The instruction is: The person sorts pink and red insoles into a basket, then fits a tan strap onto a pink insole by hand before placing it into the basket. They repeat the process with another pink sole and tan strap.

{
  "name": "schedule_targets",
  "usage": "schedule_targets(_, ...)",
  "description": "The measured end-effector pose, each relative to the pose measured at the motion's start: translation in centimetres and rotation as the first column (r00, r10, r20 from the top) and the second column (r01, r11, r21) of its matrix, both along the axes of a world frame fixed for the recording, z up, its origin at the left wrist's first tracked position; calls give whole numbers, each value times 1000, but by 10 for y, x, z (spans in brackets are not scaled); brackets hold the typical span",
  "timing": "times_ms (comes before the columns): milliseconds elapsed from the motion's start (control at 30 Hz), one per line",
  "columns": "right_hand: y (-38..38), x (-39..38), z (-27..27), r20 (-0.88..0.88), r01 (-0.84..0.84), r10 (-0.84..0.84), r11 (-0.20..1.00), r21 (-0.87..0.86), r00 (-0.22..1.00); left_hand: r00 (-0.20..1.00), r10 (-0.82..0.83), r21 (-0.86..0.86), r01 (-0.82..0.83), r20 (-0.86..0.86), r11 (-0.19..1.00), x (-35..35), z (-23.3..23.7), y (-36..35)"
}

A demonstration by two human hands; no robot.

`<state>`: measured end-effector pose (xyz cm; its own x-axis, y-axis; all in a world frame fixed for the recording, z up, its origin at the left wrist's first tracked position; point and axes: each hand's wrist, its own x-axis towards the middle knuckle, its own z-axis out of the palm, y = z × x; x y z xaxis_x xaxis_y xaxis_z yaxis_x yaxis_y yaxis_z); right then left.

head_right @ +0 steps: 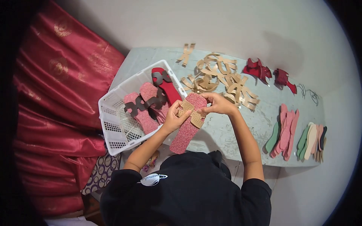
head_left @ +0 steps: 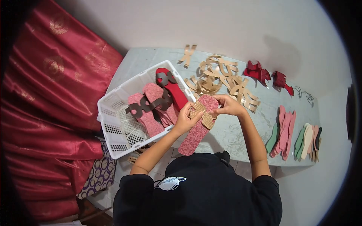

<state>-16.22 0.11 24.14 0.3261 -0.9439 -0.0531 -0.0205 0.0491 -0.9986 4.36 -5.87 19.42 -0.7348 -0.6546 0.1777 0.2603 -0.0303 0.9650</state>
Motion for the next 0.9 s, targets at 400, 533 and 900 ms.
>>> schedule_targets(400, -77, 89, 9, 265, 119, -86, 987, -110, 960, 785, 587, -159, -617, -199, 771, 86, 40, -54)
schedule_targets(533, -87, 101, 9, 269, 140, -102, 982, -126, 958, 707, 652, -127, -699, -274, 704, 111, 38, -79)
schedule_targets(900, -85, 87, -25, 230, 272, -260, 962, -25, 938, 644, 733, -17, -754, -219, 657, 86, -38, -89)
